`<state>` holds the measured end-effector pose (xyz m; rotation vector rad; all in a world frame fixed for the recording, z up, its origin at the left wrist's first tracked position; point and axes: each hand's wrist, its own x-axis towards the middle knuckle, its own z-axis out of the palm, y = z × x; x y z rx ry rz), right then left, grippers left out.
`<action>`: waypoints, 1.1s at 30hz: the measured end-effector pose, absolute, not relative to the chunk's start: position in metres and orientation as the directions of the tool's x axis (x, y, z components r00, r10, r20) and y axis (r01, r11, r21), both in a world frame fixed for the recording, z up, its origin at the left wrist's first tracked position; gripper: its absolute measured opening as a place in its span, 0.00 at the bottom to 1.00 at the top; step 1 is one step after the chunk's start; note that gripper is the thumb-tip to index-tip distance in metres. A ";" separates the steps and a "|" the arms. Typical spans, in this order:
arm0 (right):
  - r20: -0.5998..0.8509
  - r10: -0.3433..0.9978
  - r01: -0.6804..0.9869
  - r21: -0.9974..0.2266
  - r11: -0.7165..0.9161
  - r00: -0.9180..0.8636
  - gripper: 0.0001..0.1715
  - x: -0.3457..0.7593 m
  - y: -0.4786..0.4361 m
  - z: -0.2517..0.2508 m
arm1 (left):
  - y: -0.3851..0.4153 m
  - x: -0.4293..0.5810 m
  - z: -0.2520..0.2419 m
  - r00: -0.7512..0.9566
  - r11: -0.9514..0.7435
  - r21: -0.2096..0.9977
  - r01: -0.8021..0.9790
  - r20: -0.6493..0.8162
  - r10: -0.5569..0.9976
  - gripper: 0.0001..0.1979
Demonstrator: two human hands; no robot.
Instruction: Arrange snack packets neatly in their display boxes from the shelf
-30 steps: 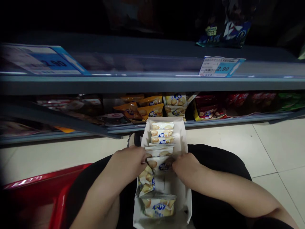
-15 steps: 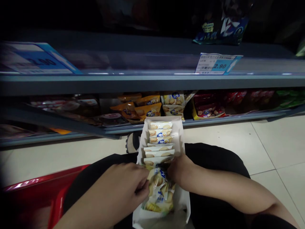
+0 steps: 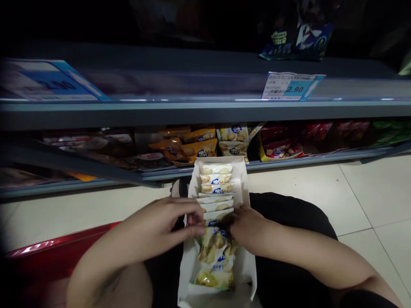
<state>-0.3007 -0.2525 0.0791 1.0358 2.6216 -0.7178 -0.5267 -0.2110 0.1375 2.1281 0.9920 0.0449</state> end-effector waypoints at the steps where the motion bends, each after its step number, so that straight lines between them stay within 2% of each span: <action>1: -0.398 0.572 0.694 -0.329 0.640 -0.717 0.16 -0.300 -0.251 0.083 | -0.206 -0.527 0.133 0.673 -0.406 0.653 0.639 -0.219 0.707 0.10; 3: -0.422 0.598 0.725 -0.276 0.631 -0.681 0.13 -0.296 -0.244 0.092 | -0.197 -0.525 0.124 0.607 -0.430 0.612 0.664 -0.106 0.787 0.10; 5: -0.399 0.695 0.802 -0.280 0.528 -0.598 0.13 -0.292 -0.236 0.101 | -0.189 -0.522 0.116 0.542 -0.434 0.549 0.714 -0.042 0.839 0.10; 6: -0.357 0.766 0.840 -0.325 0.436 -0.535 0.12 -0.290 -0.231 0.103 | -0.186 -0.520 0.114 0.504 -0.416 0.510 0.753 -0.040 0.863 0.11; 8: -0.219 0.902 0.807 -0.556 0.198 -0.372 0.11 -0.290 -0.222 0.103 | -0.181 -0.518 0.111 0.386 -0.322 0.430 0.843 -0.070 0.920 0.11; 9: -0.170 0.948 0.696 -0.714 0.069 -0.269 0.14 -0.291 -0.219 0.101 | -0.179 -0.518 0.111 0.310 -0.251 0.396 0.884 -0.094 0.946 0.10; 10: -0.162 0.974 0.518 -0.853 -0.058 -0.158 0.18 -0.294 -0.216 0.098 | -0.177 -0.517 0.110 0.233 -0.174 0.362 0.916 -0.126 0.964 0.10; 11: -0.208 0.976 0.301 -0.936 -0.180 -0.063 0.22 -0.298 -0.213 0.094 | -0.177 -0.517 0.110 0.164 -0.102 0.330 0.938 -0.166 0.972 0.11; 12: -0.300 0.954 0.088 -0.950 -0.299 -0.001 0.24 -0.304 -0.212 0.091 | -0.176 -0.517 0.109 0.110 -0.043 0.300 0.953 -0.211 0.971 0.13; 14: -0.522 0.853 -0.221 -0.834 -0.506 0.019 0.24 -0.315 -0.210 0.087 | -0.175 -0.516 0.107 0.047 0.028 0.239 0.971 -0.304 0.951 0.20; 17: -0.685 0.724 -0.389 -0.646 -0.657 -0.085 0.27 -0.331 -0.208 0.086 | -0.173 -0.514 0.101 0.078 0.006 0.192 0.981 -0.428 0.900 0.20; 20: -0.677 0.712 -0.430 -0.595 -0.679 -0.187 0.30 -0.338 -0.208 0.087 | -0.172 -0.513 0.096 0.124 -0.049 0.165 0.985 -0.481 0.868 0.15; 24: -0.622 0.722 -0.437 -0.582 -0.686 -0.304 0.32 -0.335 -0.208 0.086 | -0.173 -0.514 0.093 0.136 -0.083 0.137 0.987 -0.451 0.882 0.14; 28: -0.679 0.682 -0.455 -0.533 -0.713 -0.272 0.32 -0.329 -0.207 0.077 | -0.174 -0.519 0.101 0.108 -0.054 0.140 0.989 -0.411 0.905 0.15; 31: -0.759 0.606 -0.457 -0.463 -0.760 -0.239 0.33 -0.326 -0.208 0.066 | -0.181 -0.525 0.116 0.141 -0.057 0.251 0.966 -0.332 0.933 0.17; 33: -0.800 0.539 -0.441 -0.397 -0.805 -0.263 0.34 -0.327 -0.210 0.060 | -0.189 -0.527 0.123 0.313 -0.178 0.413 0.893 -0.288 0.905 0.16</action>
